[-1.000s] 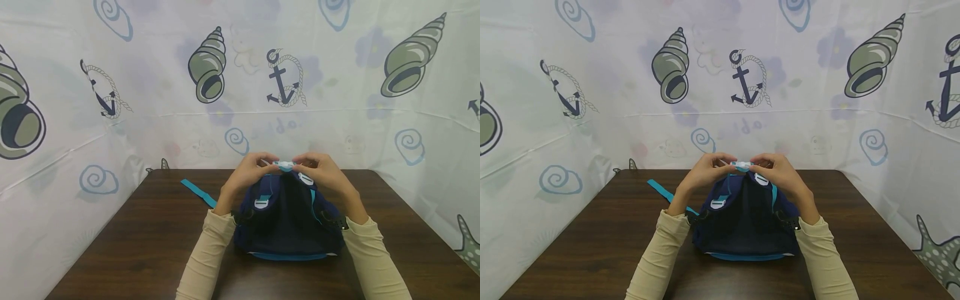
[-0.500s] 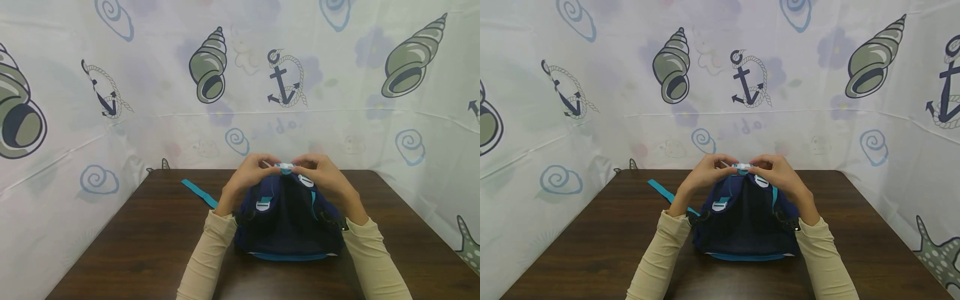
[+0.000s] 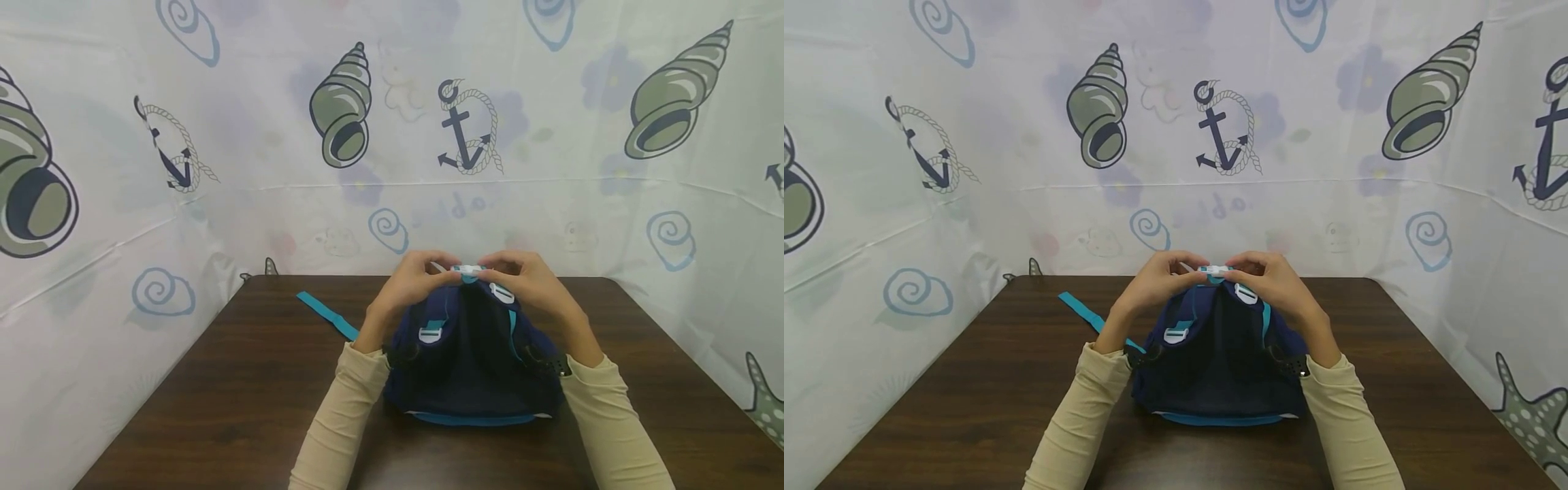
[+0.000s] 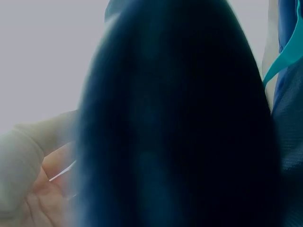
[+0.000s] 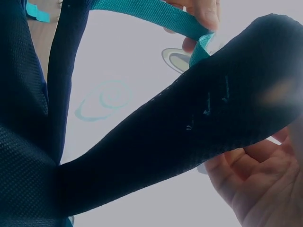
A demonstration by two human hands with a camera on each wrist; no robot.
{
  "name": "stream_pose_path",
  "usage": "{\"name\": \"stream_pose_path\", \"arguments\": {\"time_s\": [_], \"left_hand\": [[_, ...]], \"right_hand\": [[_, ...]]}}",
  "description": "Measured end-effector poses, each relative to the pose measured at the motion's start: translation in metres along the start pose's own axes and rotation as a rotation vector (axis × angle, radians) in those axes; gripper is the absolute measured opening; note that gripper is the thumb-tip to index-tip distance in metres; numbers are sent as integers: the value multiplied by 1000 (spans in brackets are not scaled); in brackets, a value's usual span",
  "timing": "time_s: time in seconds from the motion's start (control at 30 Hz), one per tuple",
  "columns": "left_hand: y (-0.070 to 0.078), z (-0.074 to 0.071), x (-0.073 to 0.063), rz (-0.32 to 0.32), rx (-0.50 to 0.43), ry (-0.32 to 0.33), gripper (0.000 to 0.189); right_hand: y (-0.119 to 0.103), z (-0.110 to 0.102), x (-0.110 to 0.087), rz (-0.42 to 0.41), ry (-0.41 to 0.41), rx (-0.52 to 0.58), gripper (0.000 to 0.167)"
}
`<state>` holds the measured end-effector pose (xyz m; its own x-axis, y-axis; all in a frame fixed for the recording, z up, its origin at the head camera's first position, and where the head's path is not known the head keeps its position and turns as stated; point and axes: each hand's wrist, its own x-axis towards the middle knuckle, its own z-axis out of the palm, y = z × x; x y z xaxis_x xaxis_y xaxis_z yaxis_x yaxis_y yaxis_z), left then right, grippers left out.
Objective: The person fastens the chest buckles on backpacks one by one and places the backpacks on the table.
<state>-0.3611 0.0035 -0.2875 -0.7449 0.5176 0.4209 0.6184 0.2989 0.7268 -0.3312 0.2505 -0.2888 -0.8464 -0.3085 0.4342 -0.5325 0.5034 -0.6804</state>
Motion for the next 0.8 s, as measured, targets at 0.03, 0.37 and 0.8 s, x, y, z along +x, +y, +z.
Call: {"name": "stream_pose_path", "arguments": {"time_s": [0.03, 0.37, 0.8], "left_hand": [[0, 0, 0, -3, -5, -1, 27], [1, 1, 0, -30, 3, 5, 26], [2, 2, 1, -48, 27, 27, 24]], "right_hand": [[0, 0, 0, 1, -2, -1, 26], [-2, 1, 0, 4, 4, 8, 26], [-2, 1, 0, -7, 7, -33, 25]]}}
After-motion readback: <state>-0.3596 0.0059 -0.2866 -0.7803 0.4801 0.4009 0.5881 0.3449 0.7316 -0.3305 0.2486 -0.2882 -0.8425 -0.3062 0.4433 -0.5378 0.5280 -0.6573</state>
